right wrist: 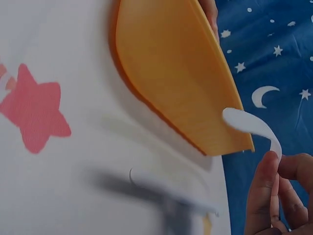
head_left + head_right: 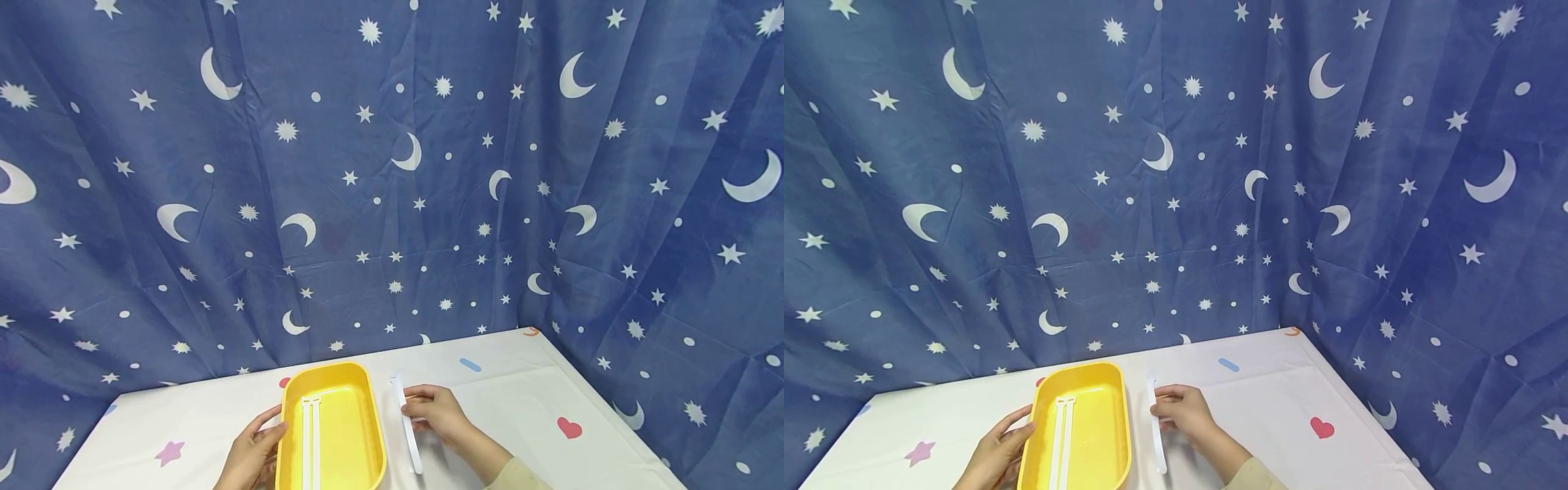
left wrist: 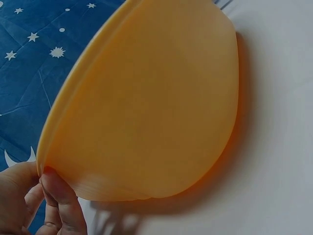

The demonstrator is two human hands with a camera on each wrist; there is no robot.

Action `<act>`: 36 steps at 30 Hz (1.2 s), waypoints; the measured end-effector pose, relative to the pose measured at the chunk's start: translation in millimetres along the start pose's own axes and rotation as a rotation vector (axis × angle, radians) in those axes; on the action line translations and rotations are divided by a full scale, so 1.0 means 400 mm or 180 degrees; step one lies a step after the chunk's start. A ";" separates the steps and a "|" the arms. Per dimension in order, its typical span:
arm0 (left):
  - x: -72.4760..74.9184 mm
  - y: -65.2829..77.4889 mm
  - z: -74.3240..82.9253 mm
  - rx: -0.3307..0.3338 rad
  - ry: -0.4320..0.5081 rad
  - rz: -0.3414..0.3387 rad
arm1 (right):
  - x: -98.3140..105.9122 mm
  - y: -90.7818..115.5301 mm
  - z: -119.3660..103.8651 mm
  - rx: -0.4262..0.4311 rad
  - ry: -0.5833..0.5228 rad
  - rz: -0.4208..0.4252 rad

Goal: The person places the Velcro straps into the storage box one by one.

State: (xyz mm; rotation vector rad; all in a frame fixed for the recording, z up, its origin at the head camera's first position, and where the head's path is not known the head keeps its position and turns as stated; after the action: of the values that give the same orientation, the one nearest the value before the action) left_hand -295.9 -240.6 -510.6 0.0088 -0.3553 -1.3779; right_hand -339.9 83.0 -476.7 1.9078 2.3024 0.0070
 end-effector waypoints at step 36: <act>-0.001 -0.004 -0.005 0.0062 0.0121 -0.0028 | -0.117 0.016 -0.025 -0.0028 -0.0299 -0.0220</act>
State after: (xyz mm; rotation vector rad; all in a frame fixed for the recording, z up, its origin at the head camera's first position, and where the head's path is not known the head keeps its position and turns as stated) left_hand -296.9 -240.9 -513.0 0.0527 -0.3374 -1.3812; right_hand -326.3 39.4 -460.9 1.7833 2.3008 -0.0785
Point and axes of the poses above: each hand's wrist, its own y-axis away from the middle knuckle, its own x-axis out of the back of the hand, z = x × y, the point moved 7 cm from there along -y, towards the middle knuckle, and after that the axes turned 11 degrees about -y, right-handed, at the moved point
